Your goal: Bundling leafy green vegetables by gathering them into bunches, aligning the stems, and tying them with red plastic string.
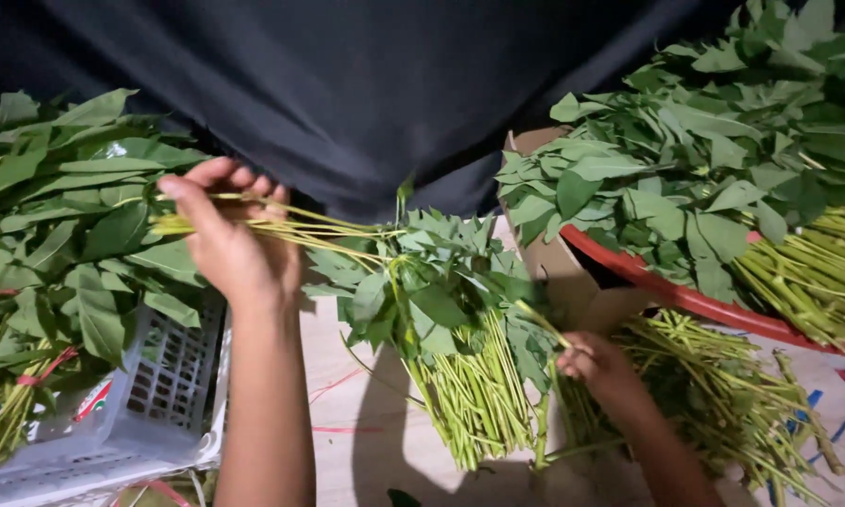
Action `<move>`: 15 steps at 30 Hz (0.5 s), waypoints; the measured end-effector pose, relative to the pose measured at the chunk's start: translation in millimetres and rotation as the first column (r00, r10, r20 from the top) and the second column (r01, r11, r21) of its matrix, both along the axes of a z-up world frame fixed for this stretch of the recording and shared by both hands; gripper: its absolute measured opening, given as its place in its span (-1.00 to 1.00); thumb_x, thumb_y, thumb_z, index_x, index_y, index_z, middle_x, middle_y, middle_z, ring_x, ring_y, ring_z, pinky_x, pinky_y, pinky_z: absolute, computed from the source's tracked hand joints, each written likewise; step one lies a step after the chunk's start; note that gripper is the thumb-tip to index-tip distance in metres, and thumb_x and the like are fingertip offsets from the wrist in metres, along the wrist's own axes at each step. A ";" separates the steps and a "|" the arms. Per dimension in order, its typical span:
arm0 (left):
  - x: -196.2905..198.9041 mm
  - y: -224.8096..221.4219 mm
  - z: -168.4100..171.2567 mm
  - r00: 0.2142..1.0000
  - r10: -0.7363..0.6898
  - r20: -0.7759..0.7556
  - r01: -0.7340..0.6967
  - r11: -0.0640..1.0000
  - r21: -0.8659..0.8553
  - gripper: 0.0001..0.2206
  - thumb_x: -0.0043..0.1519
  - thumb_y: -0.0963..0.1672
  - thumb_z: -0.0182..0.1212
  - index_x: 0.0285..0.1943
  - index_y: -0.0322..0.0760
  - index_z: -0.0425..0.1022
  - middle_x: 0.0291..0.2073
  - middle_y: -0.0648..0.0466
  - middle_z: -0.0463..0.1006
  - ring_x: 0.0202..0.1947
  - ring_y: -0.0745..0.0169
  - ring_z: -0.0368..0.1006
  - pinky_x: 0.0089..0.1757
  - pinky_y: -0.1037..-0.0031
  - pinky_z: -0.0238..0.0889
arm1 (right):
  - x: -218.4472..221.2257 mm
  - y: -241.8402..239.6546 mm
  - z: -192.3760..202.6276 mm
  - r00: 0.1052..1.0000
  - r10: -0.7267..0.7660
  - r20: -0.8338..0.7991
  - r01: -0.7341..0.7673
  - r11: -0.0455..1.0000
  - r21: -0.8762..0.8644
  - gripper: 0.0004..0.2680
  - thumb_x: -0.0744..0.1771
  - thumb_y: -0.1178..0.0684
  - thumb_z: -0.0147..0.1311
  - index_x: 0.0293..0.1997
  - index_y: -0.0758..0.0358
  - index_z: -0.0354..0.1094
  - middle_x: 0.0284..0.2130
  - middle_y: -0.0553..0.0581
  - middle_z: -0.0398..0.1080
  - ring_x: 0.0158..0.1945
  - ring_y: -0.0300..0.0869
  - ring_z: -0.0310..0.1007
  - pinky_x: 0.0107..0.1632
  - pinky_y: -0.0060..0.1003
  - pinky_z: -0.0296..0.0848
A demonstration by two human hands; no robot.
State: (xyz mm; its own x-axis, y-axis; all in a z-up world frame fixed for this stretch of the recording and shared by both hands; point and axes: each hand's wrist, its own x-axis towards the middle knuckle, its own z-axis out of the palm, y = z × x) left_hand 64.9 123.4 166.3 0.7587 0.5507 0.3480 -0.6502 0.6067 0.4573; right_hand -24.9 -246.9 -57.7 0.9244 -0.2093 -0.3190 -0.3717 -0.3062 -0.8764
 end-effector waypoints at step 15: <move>-29.4 -12.6 7.1 1.000 -0.024 0.013 0.022 0.985 0.173 -0.65 0.18 0.06 0.07 -0.56 -0.08 0.12 -0.66 0.20 0.00 -0.68 0.43 -0.17 -0.63 0.62 -0.37 | -47.9 -94.0 -145.5 0.851 -0.023 0.524 0.433 0.595 -0.677 -0.91 0.22 0.07 0.18 -0.27 0.09 0.48 -0.49 0.21 0.40 -0.16 0.15 0.34 -0.07 0.11 0.26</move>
State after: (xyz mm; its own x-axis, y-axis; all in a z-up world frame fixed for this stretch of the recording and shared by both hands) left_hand 35.5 110.8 173.4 0.7645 0.4639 0.4476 -0.6445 0.5346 0.5467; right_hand -72.8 -340.9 -203.1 0.7908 -0.4024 0.4612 -0.1900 -0.8777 -0.4400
